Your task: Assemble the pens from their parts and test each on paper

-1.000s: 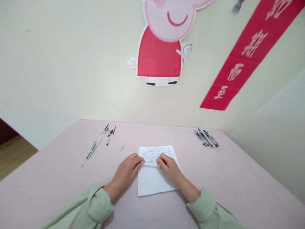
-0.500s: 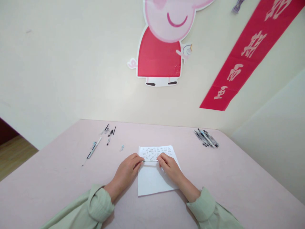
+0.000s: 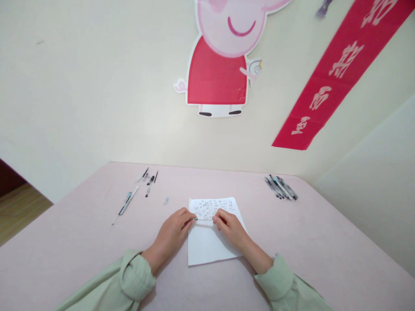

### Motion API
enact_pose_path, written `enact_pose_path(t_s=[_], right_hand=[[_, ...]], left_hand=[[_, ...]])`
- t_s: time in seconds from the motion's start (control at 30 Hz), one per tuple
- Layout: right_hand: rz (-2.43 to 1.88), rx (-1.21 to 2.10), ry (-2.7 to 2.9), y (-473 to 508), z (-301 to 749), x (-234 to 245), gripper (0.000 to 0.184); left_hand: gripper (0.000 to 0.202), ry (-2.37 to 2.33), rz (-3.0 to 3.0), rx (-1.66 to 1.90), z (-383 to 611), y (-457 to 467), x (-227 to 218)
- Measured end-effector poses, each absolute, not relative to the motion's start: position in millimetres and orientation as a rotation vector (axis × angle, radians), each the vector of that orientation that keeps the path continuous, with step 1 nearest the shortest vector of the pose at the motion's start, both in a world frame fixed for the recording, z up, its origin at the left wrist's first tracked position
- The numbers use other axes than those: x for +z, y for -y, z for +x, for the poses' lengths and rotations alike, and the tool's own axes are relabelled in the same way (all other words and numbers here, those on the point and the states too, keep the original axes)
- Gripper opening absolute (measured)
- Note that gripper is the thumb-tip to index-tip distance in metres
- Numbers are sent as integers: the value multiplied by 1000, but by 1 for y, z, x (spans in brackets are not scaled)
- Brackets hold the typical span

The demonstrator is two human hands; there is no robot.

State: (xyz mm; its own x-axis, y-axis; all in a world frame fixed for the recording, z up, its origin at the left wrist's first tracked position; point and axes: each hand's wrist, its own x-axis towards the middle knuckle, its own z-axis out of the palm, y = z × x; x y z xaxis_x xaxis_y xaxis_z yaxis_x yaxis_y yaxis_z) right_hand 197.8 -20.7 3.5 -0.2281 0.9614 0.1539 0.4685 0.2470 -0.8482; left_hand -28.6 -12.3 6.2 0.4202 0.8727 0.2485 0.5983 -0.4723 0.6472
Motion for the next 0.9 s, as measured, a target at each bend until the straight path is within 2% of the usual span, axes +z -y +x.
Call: enact_pose_path(t_s=[0.07,0.23,0.67,0.73,0.83,0.9], right_hand=[[-1322,890,1829,21,198,3,29],[-1304,905,1814,21,198,2,19],[-1281,929,1841,21,198,4,29],[-1275,924,1829,20,198,3,27],[-1253,851,1829,20,198,3,13],[-1220,735,1888,21,199,3,18]], left_hand=[[22,-1245,2214,786,-28,13,7],[22,-1260,2209,800,-28,14,9],[22,-1217,2235,811,-29,14,11],[21,-1222,2235,812,-29,14,11],[19,-1232,2232,809,-28,14,9],[19,-1237,2234,809,-28,14,7]])
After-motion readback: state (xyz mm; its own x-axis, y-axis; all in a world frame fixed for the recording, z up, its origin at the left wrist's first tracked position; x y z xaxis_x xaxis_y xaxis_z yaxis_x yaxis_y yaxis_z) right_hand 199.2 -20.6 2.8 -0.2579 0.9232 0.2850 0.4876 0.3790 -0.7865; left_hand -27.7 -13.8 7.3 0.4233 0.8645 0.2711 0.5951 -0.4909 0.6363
